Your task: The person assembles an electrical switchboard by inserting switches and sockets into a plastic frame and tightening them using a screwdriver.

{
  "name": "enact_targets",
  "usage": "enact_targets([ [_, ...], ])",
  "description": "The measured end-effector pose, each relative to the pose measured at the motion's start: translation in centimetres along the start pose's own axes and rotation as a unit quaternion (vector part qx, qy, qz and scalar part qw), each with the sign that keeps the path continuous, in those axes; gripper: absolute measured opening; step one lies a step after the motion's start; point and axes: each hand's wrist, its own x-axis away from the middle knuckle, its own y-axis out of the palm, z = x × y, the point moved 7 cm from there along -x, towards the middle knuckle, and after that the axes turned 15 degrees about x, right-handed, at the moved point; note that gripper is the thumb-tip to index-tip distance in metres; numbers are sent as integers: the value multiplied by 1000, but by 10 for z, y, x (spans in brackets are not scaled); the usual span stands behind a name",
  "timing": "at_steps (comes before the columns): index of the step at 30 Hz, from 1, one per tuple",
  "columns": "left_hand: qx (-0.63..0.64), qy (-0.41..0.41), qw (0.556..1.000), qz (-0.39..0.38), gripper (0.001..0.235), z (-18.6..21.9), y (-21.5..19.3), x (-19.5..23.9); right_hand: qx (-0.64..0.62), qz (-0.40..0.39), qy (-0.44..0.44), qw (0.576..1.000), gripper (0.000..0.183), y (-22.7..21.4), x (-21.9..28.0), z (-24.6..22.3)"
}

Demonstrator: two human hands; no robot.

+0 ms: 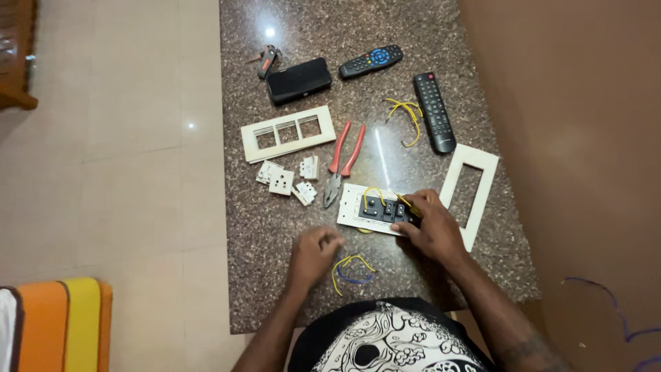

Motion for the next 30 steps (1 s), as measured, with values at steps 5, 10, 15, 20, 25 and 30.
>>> enact_targets([
  [5, -96, -183, 977, -49, 21, 6, 2, 30, 24, -52, 45, 997, 61, -3, -3, -2],
  [10, -215, -79, 968, -104, 37, 17, 21, 29, 9, -42, 30, 999, 60, -6, -3, -5],
  [15, -165, -63, 983, -59, 24, 0, 26, 7, 18, -42, 4, 999, 62, -6, -9, 3],
  [20, -162, -62, 984, -48, 35, 8, 11, -13, -126, 29, 35, 991, 38, -9, -32, 35],
  [25, -108, -185, 972, -101, 34, -6, 5, -18, -117, 39, 105, 987, 28, -6, -60, 61],
  [30, -138, -105, 983, -60, 30, 13, -5, -28, -12, -24, 95, 995, 18, 9, -81, 48],
])
